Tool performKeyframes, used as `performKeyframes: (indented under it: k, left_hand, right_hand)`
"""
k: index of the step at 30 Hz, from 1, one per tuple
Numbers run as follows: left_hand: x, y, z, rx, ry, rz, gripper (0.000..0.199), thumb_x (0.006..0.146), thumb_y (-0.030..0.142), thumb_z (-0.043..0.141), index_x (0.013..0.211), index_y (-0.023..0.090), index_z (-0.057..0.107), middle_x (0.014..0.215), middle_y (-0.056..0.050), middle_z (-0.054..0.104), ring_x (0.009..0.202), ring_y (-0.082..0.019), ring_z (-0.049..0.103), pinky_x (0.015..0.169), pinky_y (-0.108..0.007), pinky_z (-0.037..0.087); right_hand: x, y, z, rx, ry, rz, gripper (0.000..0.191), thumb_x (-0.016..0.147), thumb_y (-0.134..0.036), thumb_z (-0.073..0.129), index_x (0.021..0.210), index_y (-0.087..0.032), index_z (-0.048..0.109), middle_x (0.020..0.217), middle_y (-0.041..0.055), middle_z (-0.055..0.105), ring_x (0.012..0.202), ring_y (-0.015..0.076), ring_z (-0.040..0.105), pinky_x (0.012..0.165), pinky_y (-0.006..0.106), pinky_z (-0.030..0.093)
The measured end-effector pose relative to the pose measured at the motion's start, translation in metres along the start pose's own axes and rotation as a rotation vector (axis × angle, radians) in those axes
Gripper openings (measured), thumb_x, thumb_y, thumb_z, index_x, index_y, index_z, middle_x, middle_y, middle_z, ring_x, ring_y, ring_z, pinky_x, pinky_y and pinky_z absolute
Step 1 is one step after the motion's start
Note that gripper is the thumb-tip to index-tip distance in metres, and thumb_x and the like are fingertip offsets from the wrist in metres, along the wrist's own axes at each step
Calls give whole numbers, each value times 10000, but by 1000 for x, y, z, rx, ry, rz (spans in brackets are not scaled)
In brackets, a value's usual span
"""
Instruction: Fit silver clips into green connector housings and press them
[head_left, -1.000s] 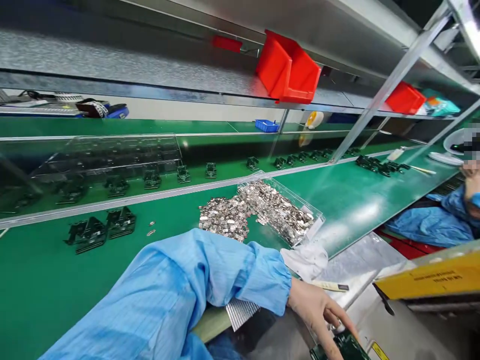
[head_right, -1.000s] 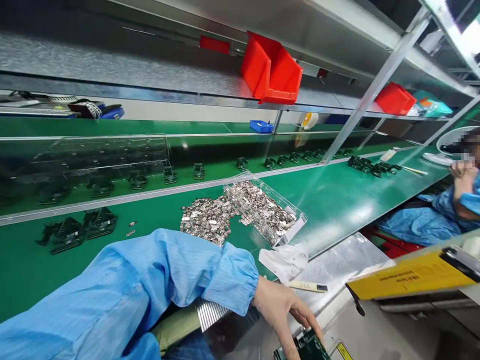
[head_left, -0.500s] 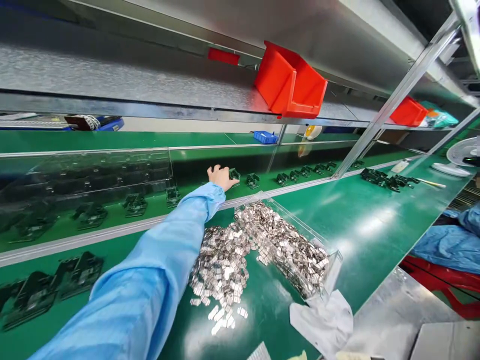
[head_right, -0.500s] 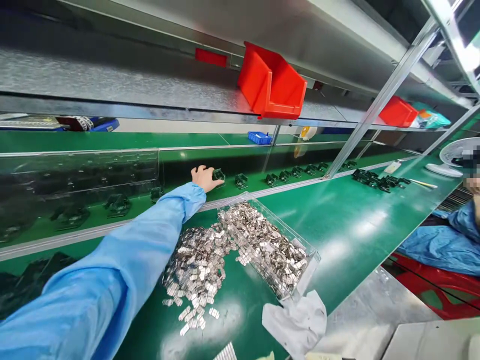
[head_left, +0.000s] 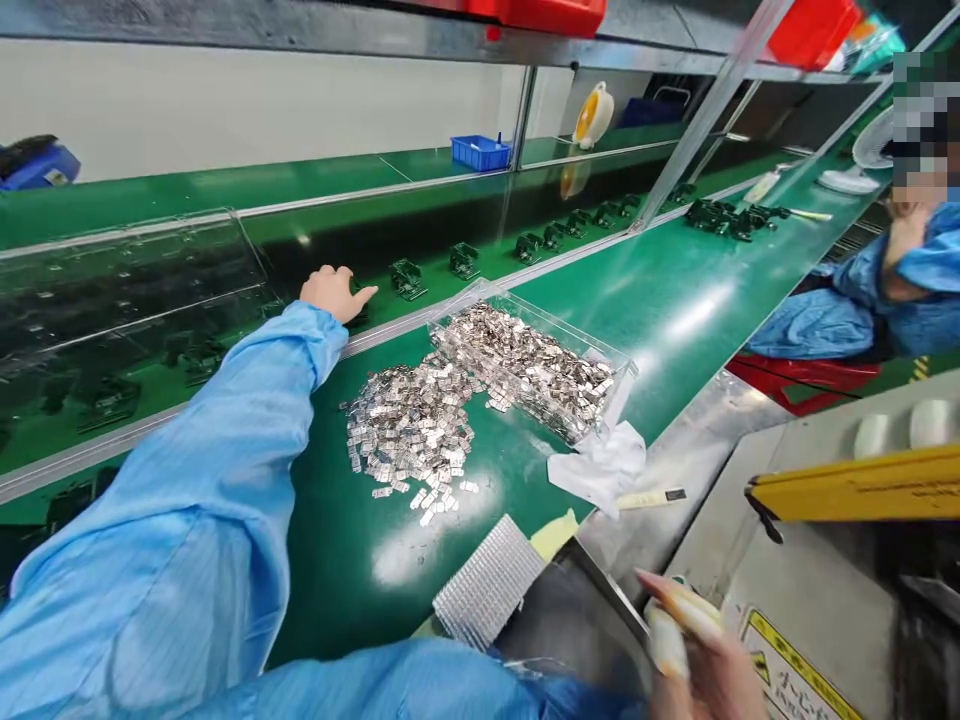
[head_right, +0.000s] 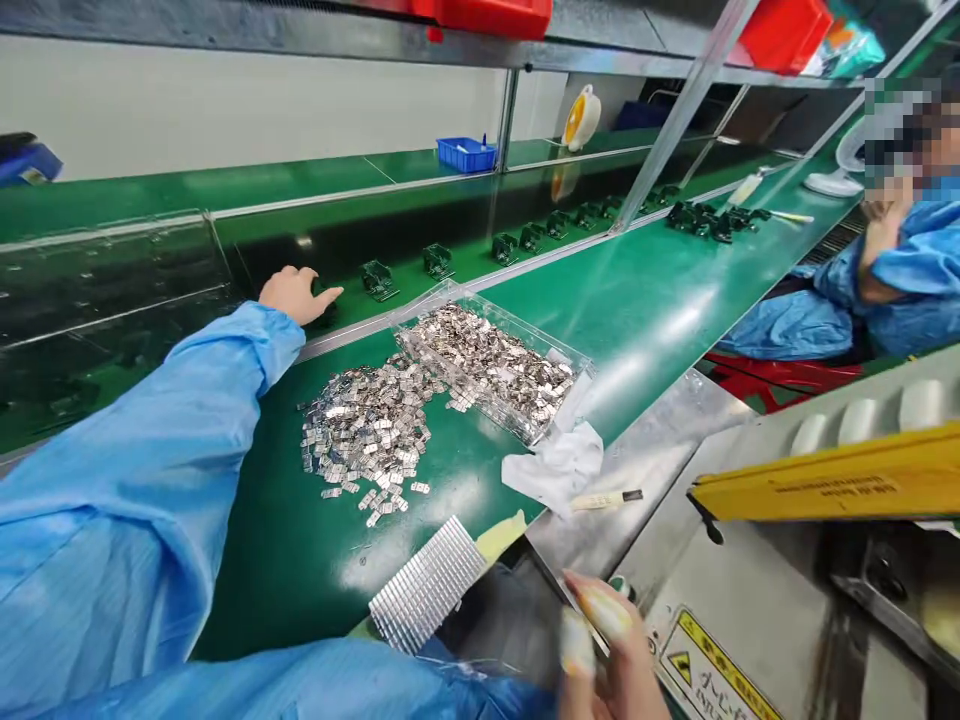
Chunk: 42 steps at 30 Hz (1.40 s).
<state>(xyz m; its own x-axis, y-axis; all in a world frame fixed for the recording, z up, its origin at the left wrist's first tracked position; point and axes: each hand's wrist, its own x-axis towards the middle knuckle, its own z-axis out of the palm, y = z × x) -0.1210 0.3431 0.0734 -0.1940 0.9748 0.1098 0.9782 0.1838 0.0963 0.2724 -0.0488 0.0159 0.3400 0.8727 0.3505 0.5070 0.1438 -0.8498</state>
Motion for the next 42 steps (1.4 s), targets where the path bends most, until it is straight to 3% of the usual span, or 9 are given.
performKeyframes:
  k: [4, 8, 12, 15, 20, 24, 27, 34, 42]
  left_hand:
    - [-67, 23, -40, -20, 220, 119, 727, 897, 651, 317, 1304, 89, 535, 1250, -230, 557, 1192, -416, 477, 963, -484, 391]
    - [-195, 30, -63, -35, 220, 430, 623, 873, 678, 406, 1091, 148, 651, 1007, -147, 634, 999, -331, 564, 831, -414, 463]
    - [-309, 3, -40, -9, 180, 560, 516, 900, 613, 453, 1003, 154, 665, 875, -113, 639, 843, -276, 598, 696, -383, 488]
    - [-348, -24, -16, -54, 172, 479, 535, 883, 610, 505, 1118, 144, 625, 955, -122, 660, 891, -290, 630, 714, -404, 526]
    - [-366, -67, 4, -368, 41, 415, 942, 777, 641, 641, 1495, 191, 229, 1465, -182, 438, 1310, -346, 489, 1029, -473, 478]
    - [-368, -94, 24, -486, -101, 376, 1089, 742, 634, 682, 1543, 244, 55, 1510, -175, 403, 1312, -370, 491, 1043, -535, 456]
    - [-363, -97, 34, -498, -137, 373, 997, 776, 607, 662, 1535, 251, 122, 1432, -164, 499, 1209, -356, 572, 982, -523, 496]
    - [-353, -75, 26, -545, -42, 497, 634, 819, 451, 674, 1344, 206, 414, 1247, -114, 596, 1125, -269, 609, 955, -383, 516]
    - [-351, -72, 21, -646, 30, 476, 488, 811, 349, 694, 1219, 197, 475, 1172, -95, 592, 1079, -229, 610, 920, -337, 522]
  right_hand:
    - [30, -13, 42, -49, -279, -177, 215, 907, -230, 553, 1096, -258, 651, 1036, 62, 693, 951, 259, 654, 791, 358, 519]
    - [73, -22, 91, -174, -546, -264, 163, 863, -135, 519, 902, -215, 655, 890, 63, 659, 848, 234, 640, 755, 341, 503]
    - [98, -26, 125, -341, -738, -310, 149, 832, -115, 568, 905, -199, 667, 888, 57, 637, 790, 207, 630, 745, 316, 481]
    - [104, -33, 132, -355, -778, -346, 138, 826, -121, 576, 899, -190, 671, 873, 56, 626, 752, 197, 618, 725, 306, 460]
    - [105, -37, 102, -409, -776, -326, 169, 830, -129, 506, 845, -186, 664, 828, 61, 645, 759, 214, 597, 713, 313, 437]
    - [88, -30, 58, -389, -759, -208, 180, 853, -176, 471, 848, -196, 650, 725, 18, 638, 672, 184, 569, 629, 276, 434]
    - [72, -28, 46, -311, -763, -140, 162, 874, -219, 483, 842, -196, 640, 719, 9, 640, 666, 176, 569, 609, 265, 438]
    - [74, -43, 103, -427, -824, -299, 149, 825, -92, 532, 884, -178, 638, 864, 48, 650, 805, 195, 612, 741, 289, 468]
    - [84, -57, 152, -657, -924, -381, 147, 833, -67, 560, 903, -162, 647, 924, 85, 624, 824, 220, 601, 743, 304, 444]
